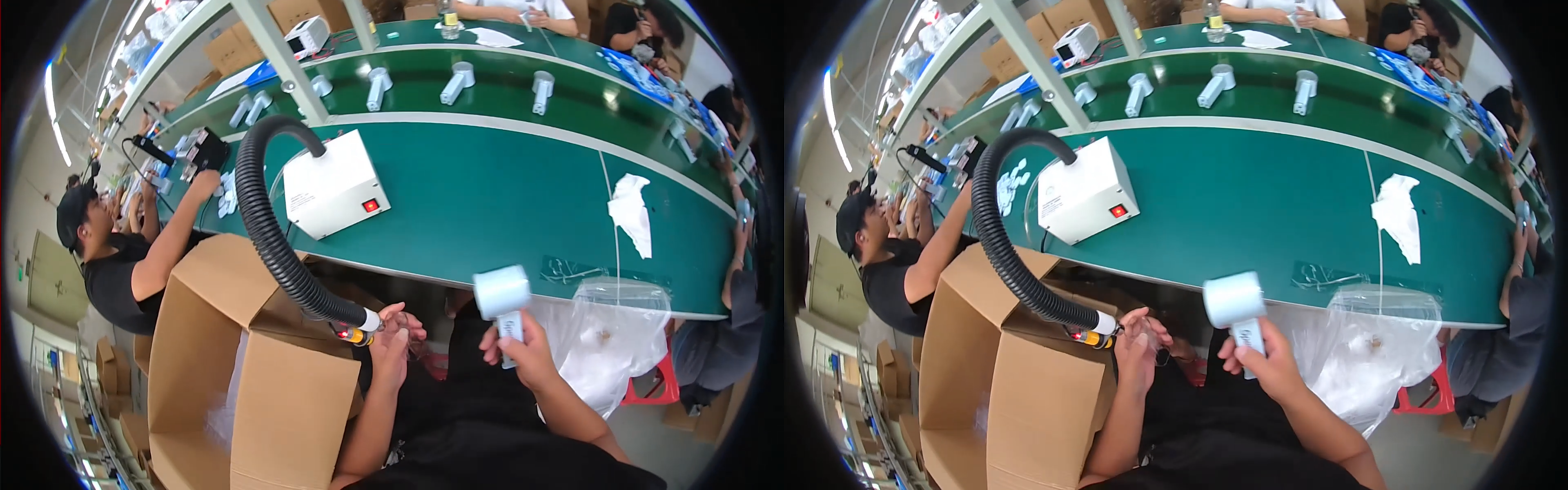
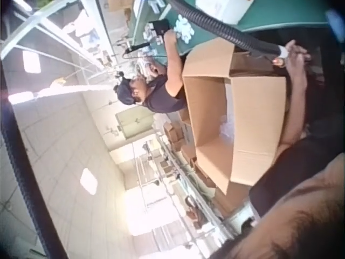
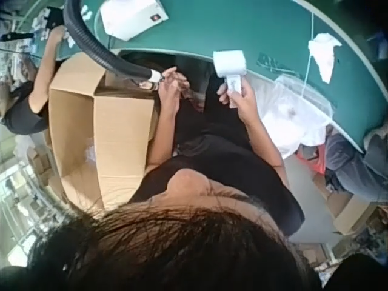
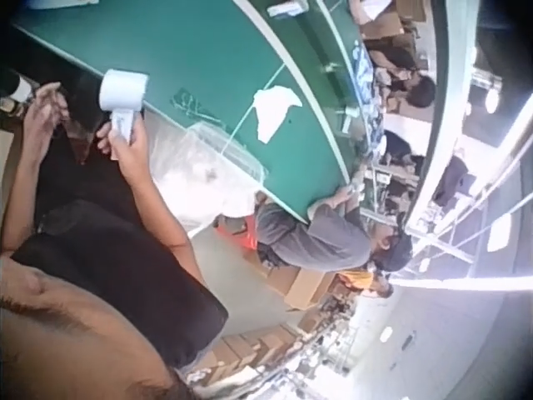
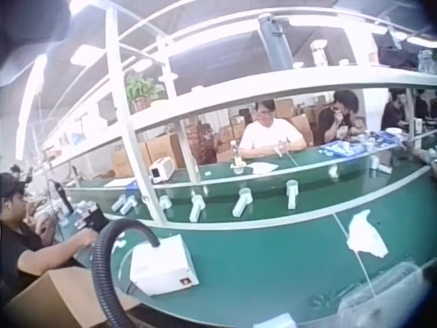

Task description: The person retrieves plastic covers from a box, picks up handheld fans from a conveyor belt, blows air over them with an air nozzle, attaches the plastic covers to the fans, and places the fans back onto the conveyor belt.

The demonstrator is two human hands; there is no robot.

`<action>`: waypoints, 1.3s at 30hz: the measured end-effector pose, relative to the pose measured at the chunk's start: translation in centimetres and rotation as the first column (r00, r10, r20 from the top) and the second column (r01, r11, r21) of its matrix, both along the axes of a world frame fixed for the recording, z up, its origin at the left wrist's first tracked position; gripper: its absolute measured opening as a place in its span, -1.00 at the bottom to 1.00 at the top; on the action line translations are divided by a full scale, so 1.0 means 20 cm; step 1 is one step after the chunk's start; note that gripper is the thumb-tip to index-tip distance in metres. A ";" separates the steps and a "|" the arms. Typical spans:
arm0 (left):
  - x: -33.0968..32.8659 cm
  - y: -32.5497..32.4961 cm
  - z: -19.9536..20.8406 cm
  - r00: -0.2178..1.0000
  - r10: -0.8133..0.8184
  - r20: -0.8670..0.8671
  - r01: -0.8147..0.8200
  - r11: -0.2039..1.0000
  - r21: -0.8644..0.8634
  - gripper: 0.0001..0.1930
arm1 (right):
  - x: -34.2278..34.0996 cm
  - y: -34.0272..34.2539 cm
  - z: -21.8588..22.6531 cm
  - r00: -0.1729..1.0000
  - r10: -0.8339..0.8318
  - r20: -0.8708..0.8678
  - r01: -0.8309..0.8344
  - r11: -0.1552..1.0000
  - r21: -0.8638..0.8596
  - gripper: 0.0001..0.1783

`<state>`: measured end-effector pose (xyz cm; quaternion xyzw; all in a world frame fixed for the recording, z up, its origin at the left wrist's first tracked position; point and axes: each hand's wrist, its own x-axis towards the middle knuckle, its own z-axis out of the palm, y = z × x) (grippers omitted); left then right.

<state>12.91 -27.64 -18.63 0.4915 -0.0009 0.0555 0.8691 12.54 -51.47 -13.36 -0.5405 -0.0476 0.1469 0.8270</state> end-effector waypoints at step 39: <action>-0.31 -0.25 0.06 0.995 -0.024 0.101 -0.020 0.908 0.419 -0.19 | -0.16 0.19 -0.40 0.859 0.240 0.451 0.092 0.796 -0.598 -0.28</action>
